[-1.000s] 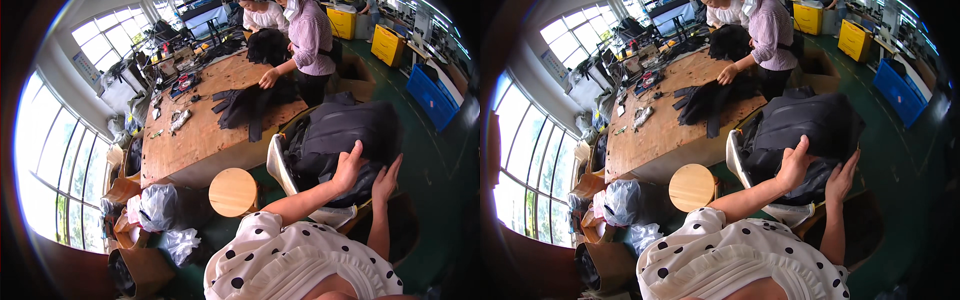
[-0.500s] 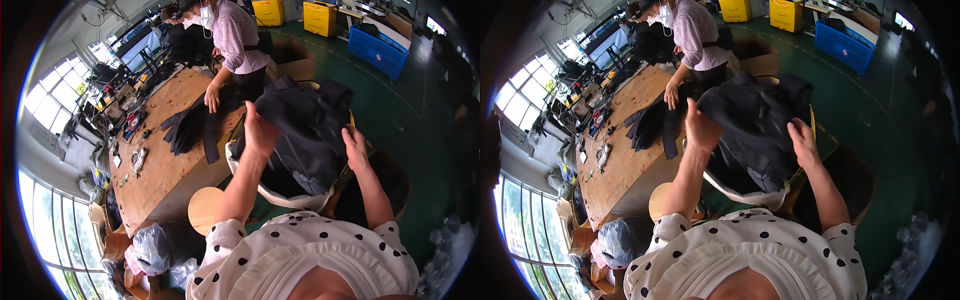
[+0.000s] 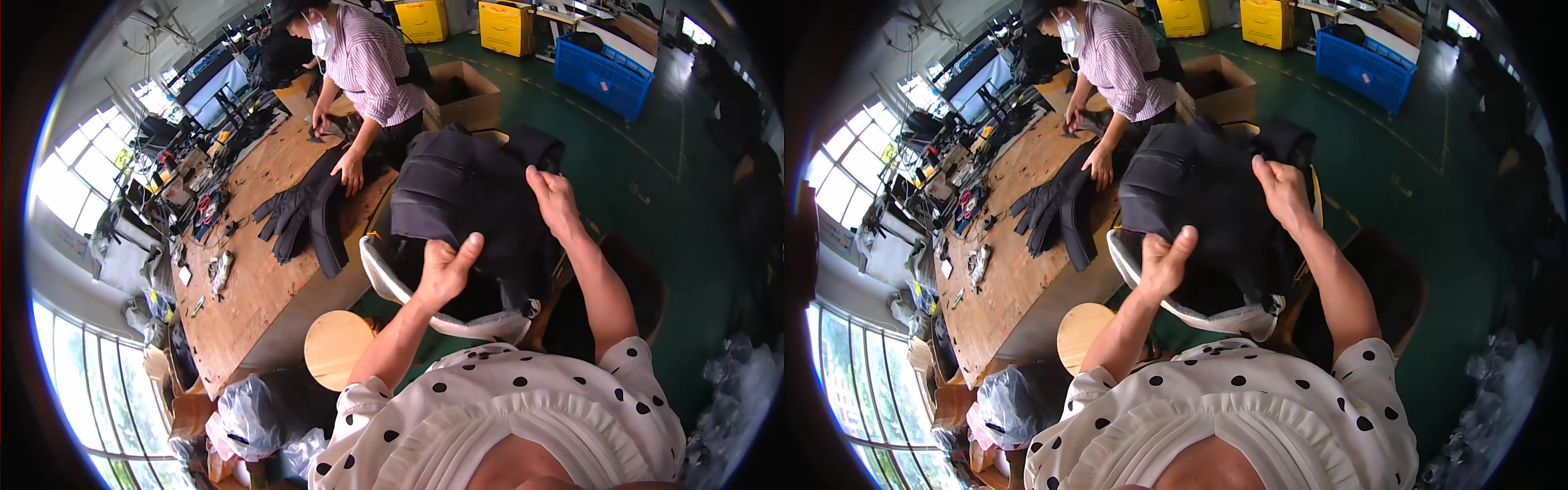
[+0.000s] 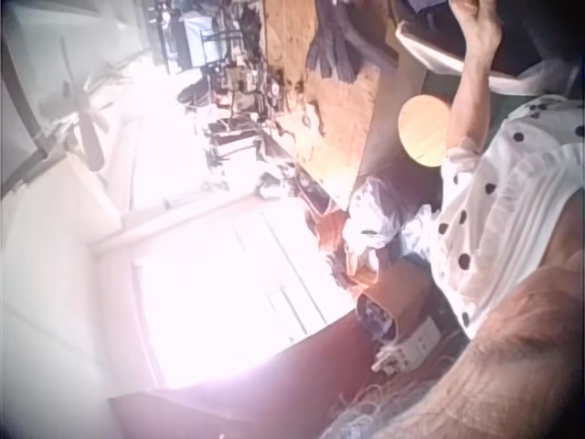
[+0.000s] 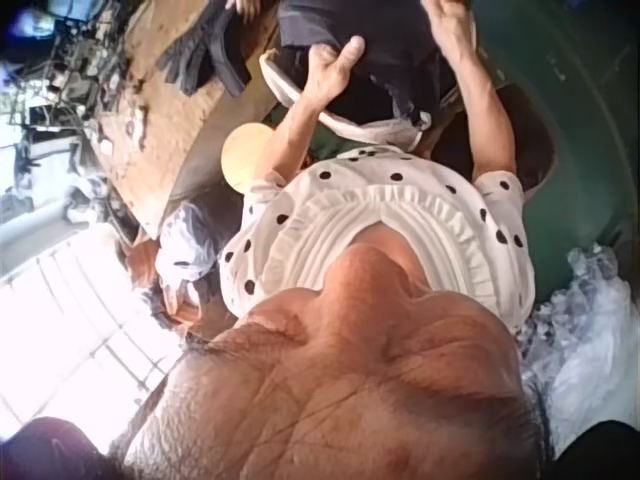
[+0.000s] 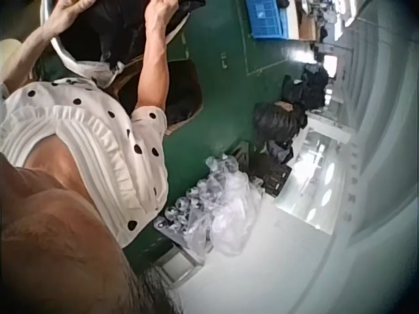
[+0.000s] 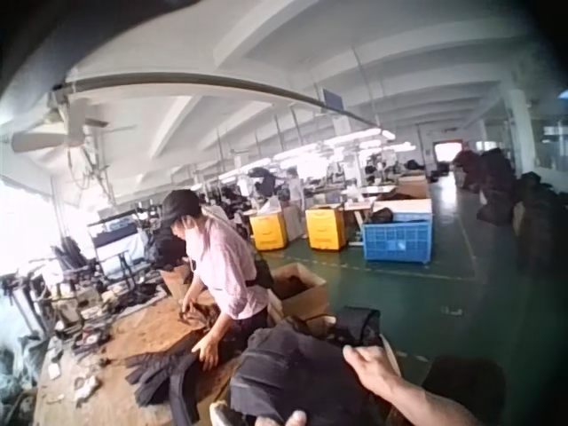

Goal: The person handles black fabric backpack panels one at a time, turning them over by hand to check components before placing each piece into a large yellow bin.

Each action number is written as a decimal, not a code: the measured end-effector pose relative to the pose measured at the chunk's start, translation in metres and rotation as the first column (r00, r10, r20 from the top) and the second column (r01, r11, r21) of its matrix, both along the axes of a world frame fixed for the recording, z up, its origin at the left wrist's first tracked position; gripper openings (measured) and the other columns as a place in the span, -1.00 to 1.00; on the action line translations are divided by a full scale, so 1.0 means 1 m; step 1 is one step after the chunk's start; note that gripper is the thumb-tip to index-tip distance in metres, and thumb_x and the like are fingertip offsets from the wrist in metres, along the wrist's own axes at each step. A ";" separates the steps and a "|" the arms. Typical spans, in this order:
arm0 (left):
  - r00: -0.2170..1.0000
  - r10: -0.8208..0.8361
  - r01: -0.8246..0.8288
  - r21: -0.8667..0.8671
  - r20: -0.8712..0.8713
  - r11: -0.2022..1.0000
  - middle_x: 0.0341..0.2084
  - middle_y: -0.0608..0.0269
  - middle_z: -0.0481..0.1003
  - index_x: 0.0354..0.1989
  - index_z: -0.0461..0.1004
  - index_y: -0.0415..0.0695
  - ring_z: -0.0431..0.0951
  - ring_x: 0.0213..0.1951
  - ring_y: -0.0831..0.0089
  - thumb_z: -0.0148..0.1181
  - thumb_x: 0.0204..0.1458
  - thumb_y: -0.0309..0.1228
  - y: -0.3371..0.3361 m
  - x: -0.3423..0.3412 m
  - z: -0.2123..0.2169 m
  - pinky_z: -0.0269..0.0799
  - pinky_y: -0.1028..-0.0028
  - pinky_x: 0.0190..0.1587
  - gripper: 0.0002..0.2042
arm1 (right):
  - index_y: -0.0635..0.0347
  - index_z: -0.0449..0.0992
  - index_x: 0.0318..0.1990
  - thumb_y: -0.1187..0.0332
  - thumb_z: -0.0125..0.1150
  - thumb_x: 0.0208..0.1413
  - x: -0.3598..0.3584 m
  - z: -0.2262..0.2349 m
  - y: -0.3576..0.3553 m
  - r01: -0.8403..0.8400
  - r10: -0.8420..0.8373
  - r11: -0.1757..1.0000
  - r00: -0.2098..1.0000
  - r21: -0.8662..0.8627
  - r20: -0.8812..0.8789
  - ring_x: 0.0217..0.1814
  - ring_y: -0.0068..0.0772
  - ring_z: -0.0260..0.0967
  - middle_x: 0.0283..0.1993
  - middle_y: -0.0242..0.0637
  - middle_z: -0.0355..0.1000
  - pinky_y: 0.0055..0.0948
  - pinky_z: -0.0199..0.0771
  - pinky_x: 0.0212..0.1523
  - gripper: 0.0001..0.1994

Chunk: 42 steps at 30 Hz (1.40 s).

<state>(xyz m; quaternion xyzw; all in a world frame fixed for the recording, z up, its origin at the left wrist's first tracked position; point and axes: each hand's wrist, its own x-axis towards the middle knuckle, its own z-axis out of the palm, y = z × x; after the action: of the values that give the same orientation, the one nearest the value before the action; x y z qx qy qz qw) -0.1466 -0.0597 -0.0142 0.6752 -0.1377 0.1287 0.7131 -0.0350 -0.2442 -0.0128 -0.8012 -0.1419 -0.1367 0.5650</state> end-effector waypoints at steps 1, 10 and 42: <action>0.998 -0.051 0.054 -0.070 0.039 0.996 -0.39 0.34 0.46 -0.24 0.42 -0.32 0.37 -0.28 0.63 0.03 0.10 -0.28 0.006 0.000 0.001 0.31 0.57 -0.21 -0.71 | 0.25 0.10 -0.69 0.15 -0.05 0.16 -0.003 -0.001 0.003 -0.040 0.043 0.998 0.998 0.056 -0.047 -0.64 -0.67 -0.16 -0.73 -0.45 -0.11 -0.44 -0.11 -0.63 -0.54; 0.996 0.052 -0.084 -0.563 -0.073 0.822 -0.32 0.15 0.46 -0.21 0.37 -0.32 0.51 -0.32 0.41 -0.01 0.10 -0.22 0.026 0.054 0.048 0.46 0.44 -0.26 -0.66 | 0.15 -0.38 0.29 0.27 0.19 -0.05 -0.071 -0.014 0.033 -0.038 0.073 0.988 0.969 -0.151 0.235 0.33 0.14 -0.17 0.30 0.21 -0.24 -0.18 -0.04 0.25 -0.10; 0.952 -0.111 -0.035 -0.465 -0.284 0.885 -0.15 0.14 0.41 -0.02 0.26 -0.25 0.44 -0.11 0.32 0.18 -0.03 -0.39 0.037 0.066 0.036 0.42 0.30 -0.09 -0.59 | 0.37 0.20 -0.63 0.13 -0.02 0.13 0.023 0.059 0.035 -0.225 0.221 0.974 0.905 -0.030 0.363 -0.62 -0.56 -0.06 -0.72 -0.32 0.04 -0.43 0.05 -0.59 -0.54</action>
<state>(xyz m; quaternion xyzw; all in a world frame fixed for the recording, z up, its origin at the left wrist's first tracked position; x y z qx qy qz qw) -0.0802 -0.0225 0.0217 0.4935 -0.0053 0.0387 0.8689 -0.0124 -0.2095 0.0457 -0.7369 -0.3337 -0.2181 0.5460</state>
